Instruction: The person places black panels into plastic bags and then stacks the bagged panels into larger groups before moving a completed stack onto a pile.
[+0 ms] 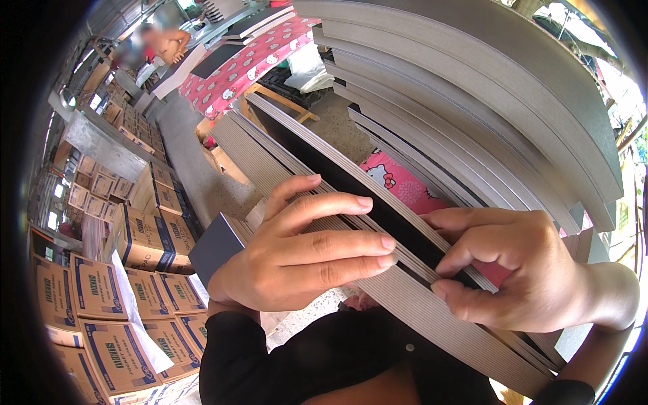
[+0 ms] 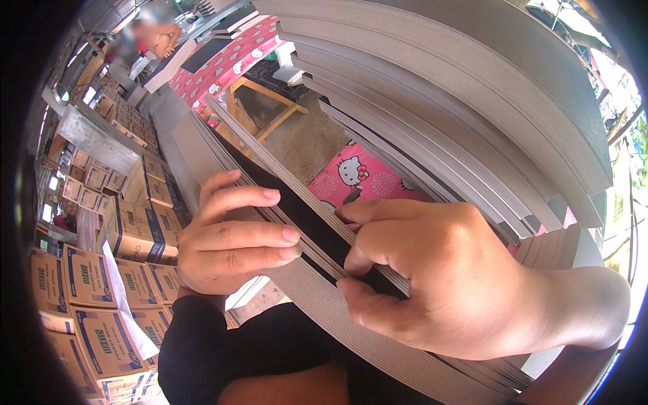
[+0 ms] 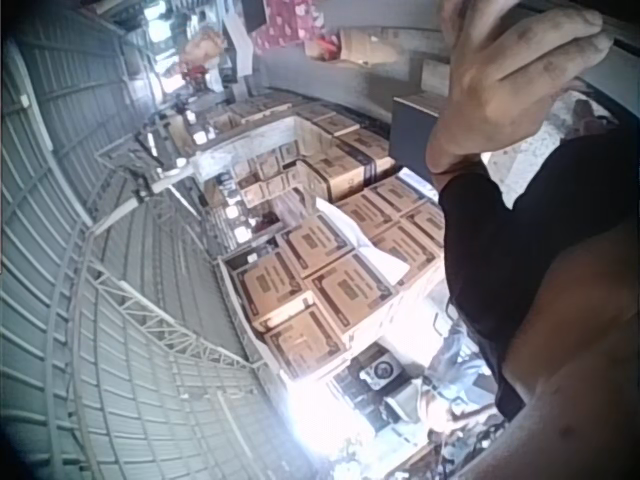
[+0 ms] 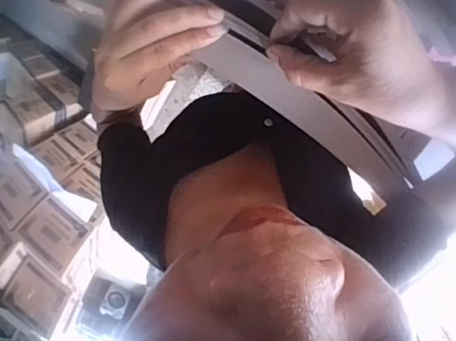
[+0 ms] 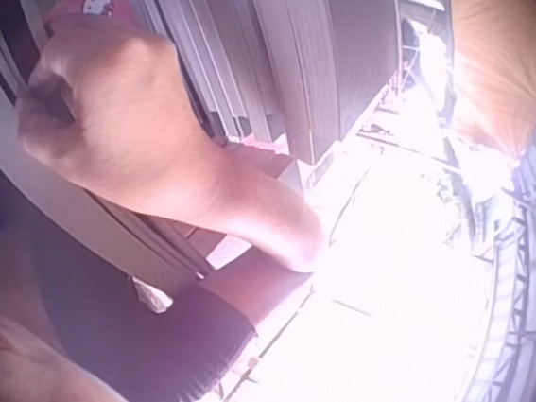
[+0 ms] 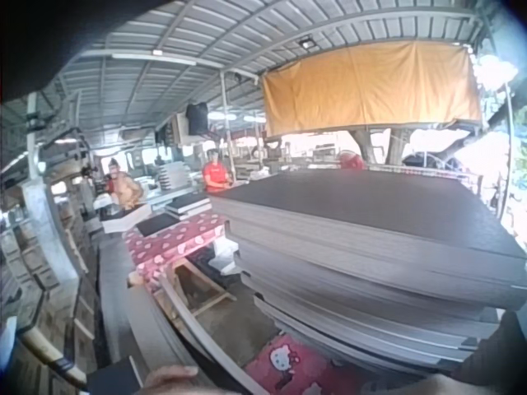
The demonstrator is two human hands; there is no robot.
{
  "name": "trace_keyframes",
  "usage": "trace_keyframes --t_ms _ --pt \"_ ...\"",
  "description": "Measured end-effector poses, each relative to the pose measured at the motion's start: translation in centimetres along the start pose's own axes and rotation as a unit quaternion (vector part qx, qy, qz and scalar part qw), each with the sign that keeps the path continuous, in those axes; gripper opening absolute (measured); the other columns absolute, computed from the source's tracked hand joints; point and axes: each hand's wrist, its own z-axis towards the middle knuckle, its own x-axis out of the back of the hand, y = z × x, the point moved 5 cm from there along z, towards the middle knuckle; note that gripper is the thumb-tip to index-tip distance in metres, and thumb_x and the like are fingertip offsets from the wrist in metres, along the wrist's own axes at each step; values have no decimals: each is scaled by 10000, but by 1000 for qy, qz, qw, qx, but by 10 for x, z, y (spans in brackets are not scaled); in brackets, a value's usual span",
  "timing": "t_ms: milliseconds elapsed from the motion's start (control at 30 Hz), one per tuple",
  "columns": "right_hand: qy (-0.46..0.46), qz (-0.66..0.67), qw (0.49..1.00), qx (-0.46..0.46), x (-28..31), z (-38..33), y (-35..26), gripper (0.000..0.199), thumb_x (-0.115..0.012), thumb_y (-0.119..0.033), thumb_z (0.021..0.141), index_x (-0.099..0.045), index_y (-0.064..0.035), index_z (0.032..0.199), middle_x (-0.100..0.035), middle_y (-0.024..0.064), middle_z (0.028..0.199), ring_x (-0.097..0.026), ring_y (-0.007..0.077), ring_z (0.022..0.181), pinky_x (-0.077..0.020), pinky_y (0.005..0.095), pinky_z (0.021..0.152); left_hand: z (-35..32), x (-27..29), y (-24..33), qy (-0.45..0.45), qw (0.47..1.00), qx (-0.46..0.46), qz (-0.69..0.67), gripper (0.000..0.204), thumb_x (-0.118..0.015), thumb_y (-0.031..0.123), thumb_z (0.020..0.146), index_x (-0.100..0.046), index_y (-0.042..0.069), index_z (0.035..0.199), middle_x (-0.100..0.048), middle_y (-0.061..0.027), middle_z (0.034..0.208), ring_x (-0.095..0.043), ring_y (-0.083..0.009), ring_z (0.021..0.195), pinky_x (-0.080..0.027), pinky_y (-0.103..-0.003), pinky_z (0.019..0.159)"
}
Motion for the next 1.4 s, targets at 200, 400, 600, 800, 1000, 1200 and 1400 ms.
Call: trace_keyframes --t_ms 200,400,600,800,1000,1200,1400 --pt "-3 5 1000 -2 1 0 1 155 -729 -22 638 -627 35 739 -584 274 999 -620 330 908 -501 320 771 0 0 -1 -1 1000 -1 -5 240 -752 103 628 -666 129 850 -653 22 961 -565 -258 995 -286 -459 957" --pt "3 -18 1000 8 0 -1 -1 152 -723 -22 638 -618 35 732 -590 263 984 -626 319 885 -503 318 758 1 0 -1 2 1000 6 -3 223 -639 152 721 -688 169 939 -642 51 1013 -544 -191 1026 -295 -409 950" --pt "27 45 998 -47 0 -2 -2 100 -644 40 666 -608 21 758 -554 254 1055 -618 320 876 -508 311 702 0 1 1 26 1000 3 14 219 -671 137 688 -687 158 905 -634 17 993 -557 -210 994 -321 -417 933" --pt "-7 -17 1000 23 0 6 2 102 -568 28 759 -618 7 845 -363 258 1296 -454 351 1143 -435 359 854 -1 -6 1 35 998 21 54 252 -726 137 608 -686 149 856 -613 -32 906 -585 -235 892 -370 -441 880" --pt "1 19 1000 -19 -10 9 -11 181 -736 -96 706 -651 5 831 -399 301 1261 -404 338 1207 -321 359 975 1 -2 2 39 999 17 12 294 -737 139 600 -678 156 887 -623 -33 933 -590 -215 891 -353 -455 900" --pt "-58 157 982 -87 -8 10 14 118 -728 -25 696 -655 32 768 -481 333 1160 -388 336 1224 -350 342 935 -4 -2 0 49 998 2 27 305 -747 133 593 -688 183 888 -628 -39 962 -595 -216 902 -275 -508 966" --pt "-49 150 981 -112 -7 4 24 100 -722 4 695 -646 42 747 -533 302 1100 -358 337 1244 -346 338 931 -4 -2 -1 44 999 19 5 324 -749 113 587 -689 200 893 -632 -41 962 -598 -222 895 -259 -518 971"
